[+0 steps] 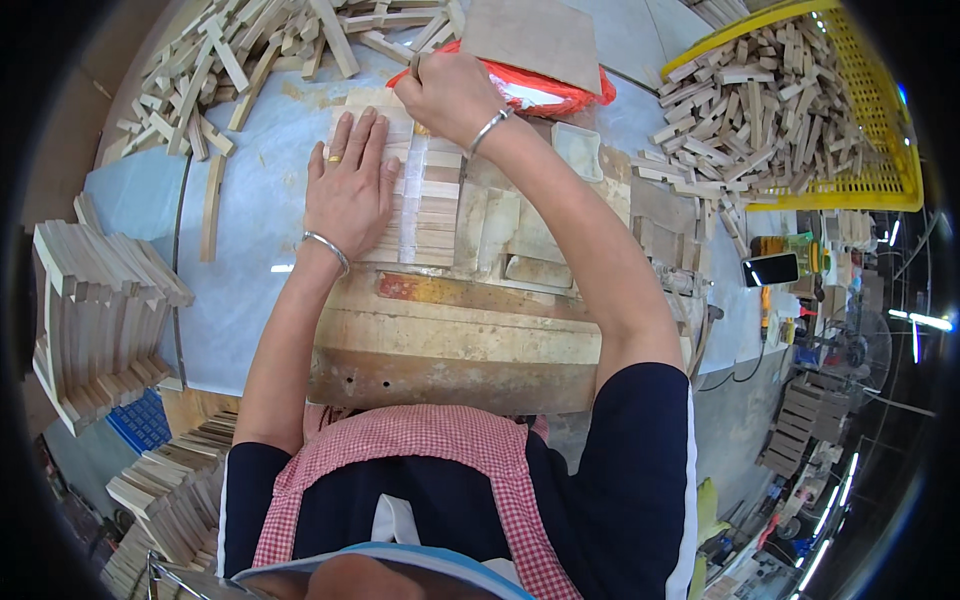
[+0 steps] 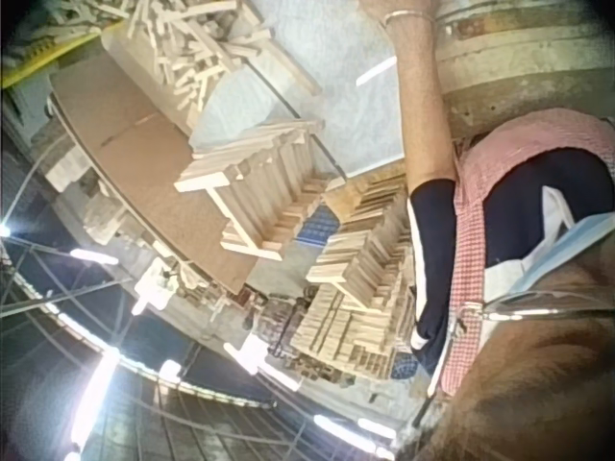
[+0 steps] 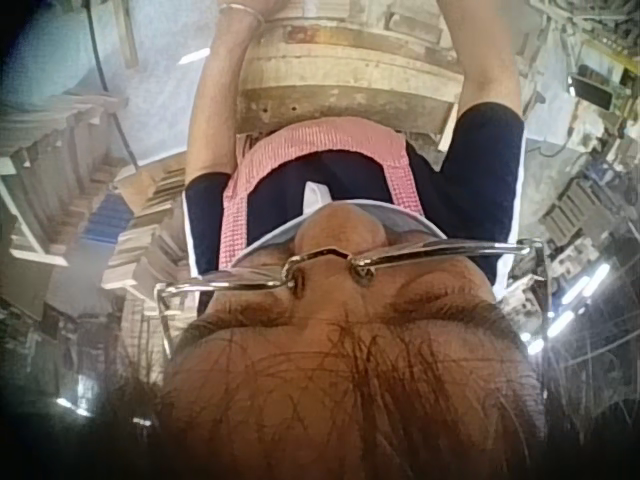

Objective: The person is assembling wooden frame components using glue and a hammer in a jig.

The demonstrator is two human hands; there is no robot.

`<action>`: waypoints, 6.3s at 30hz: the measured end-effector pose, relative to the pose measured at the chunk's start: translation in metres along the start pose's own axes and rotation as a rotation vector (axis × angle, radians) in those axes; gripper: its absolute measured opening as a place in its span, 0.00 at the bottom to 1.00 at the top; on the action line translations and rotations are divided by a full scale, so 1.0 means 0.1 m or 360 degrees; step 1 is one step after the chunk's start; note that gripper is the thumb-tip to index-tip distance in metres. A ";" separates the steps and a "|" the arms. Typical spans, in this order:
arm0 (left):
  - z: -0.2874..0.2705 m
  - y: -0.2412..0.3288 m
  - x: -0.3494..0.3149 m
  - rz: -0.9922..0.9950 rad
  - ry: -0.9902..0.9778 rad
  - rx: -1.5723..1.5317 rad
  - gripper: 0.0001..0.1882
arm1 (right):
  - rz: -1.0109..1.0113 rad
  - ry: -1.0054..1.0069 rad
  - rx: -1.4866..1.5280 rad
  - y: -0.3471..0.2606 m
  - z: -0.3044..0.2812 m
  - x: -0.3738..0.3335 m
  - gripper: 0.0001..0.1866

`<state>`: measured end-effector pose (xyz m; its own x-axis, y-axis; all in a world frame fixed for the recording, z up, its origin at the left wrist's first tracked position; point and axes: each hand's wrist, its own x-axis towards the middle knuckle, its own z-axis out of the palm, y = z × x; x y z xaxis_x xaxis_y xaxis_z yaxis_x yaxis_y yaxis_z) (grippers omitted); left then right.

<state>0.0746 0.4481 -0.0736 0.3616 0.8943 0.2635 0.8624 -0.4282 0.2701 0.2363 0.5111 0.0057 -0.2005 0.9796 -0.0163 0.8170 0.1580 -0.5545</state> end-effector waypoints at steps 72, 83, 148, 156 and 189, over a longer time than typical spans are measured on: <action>-0.01 -0.04 -0.01 -0.0062 -0.0038 0.0108 0.28 | 0.0519 0.0710 -0.0040 0.83 -0.45 -3.40 0.13; -0.04 0.01 -0.01 -0.0037 -0.0006 0.0051 0.27 | -0.0658 0.0307 -0.0637 0.35 -0.14 -0.34 0.16; -0.06 -0.03 -0.02 -0.0045 0.0023 0.0084 0.25 | -0.0807 -0.0081 -0.0607 0.01 -0.21 -0.63 0.15; -0.04 -0.02 0.00 -0.0036 0.0041 0.0028 0.25 | -0.0814 -0.0401 -0.1175 0.22 -0.06 0.38 0.18; 0.20 -0.29 0.10 -0.0012 -0.0120 0.0149 0.26 | 0.0688 0.0705 -0.0582 1.60 -0.01 -4.49 0.20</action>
<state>0.0599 0.4722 -0.0969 0.3773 0.9063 0.1906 0.8932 -0.4105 0.1834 0.4581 0.0969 -0.0749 0.3566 0.9102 0.2108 0.9181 -0.2997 -0.2594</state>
